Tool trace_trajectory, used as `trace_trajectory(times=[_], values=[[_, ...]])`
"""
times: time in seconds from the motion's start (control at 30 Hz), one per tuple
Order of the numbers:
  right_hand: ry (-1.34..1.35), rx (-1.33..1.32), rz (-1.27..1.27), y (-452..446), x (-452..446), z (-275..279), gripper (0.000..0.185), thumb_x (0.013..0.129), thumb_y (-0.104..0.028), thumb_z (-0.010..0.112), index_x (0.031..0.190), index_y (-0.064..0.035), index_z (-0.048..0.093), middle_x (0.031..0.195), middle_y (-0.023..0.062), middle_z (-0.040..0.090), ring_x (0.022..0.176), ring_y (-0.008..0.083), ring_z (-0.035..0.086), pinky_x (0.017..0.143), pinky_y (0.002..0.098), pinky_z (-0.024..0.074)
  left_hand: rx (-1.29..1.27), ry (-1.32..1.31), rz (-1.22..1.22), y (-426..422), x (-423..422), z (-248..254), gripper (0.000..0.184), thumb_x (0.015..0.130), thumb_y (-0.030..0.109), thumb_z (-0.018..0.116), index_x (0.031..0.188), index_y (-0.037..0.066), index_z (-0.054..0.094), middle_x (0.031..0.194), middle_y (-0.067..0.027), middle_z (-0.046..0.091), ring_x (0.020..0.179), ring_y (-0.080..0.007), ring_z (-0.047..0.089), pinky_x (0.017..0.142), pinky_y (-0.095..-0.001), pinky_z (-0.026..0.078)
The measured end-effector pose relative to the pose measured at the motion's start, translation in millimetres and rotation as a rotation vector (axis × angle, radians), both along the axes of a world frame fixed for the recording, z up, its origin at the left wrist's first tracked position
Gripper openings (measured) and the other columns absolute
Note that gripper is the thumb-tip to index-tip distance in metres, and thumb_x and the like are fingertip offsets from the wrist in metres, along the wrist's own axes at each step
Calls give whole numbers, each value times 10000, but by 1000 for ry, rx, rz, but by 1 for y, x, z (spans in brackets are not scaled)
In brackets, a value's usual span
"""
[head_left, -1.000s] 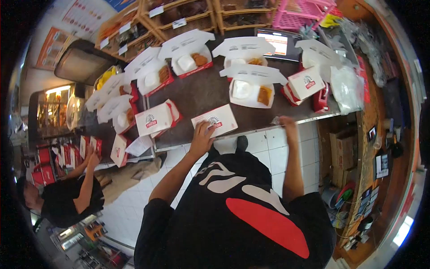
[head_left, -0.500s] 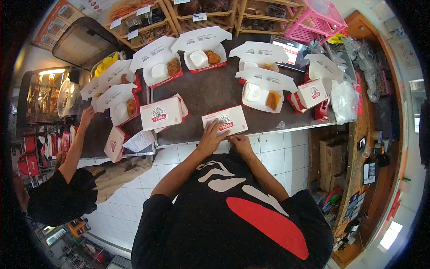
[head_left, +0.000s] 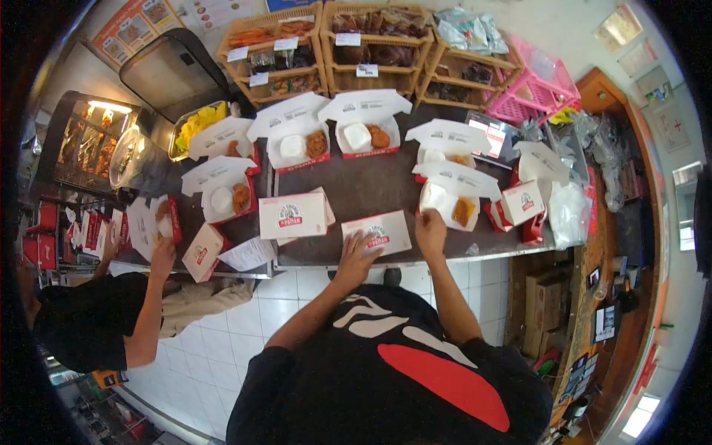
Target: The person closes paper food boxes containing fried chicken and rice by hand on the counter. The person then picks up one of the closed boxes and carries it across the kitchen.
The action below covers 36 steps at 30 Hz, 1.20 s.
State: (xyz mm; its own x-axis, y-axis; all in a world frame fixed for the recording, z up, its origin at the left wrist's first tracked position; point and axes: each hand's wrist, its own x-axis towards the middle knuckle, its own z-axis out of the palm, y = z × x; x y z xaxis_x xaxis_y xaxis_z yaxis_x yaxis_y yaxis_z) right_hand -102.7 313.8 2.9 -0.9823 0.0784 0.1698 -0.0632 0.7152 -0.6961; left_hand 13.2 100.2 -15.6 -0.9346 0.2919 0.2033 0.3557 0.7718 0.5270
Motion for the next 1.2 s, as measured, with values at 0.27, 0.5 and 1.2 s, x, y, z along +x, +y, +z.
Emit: trace_trajectory(times=[0.27, 0.5, 1.2], values=[[-888, -837, -182, -143, -192, -33, 483, 912, -412, 574, 1119, 22, 527, 885, 226, 665, 619, 295, 672, 580, 381, 583, 166, -104, 302, -20, 37, 5, 518, 780, 115, 678, 1283, 127, 555, 1397, -261, 327, 1288, -459, 335, 1064, -572, 288], [-601, -1315, -192, -157, -226, -96, 280, 849, 13, 402, 1114, 102, 421, 973, 254, 614, 840, 403, 663, 665, 452, 623, 514, -584, 297, -15, 52, 4, 350, 855, 208, 662, 1137, 37, 544, 799, -130, 645, 688, -282, 641, 647, -353, 519], [-642, -1136, -7, -27, -15, 40, 332, 953, -88, 420, 1243, 74, 411, 1001, 238, 628, 748, 342, 687, 645, 384, 605, 733, -572, 377, -10, -86, -92, 545, 881, 260, 636, 1344, 42, 449, 1130, -144, 633, 1011, -258, 628, 909, -376, 472]])
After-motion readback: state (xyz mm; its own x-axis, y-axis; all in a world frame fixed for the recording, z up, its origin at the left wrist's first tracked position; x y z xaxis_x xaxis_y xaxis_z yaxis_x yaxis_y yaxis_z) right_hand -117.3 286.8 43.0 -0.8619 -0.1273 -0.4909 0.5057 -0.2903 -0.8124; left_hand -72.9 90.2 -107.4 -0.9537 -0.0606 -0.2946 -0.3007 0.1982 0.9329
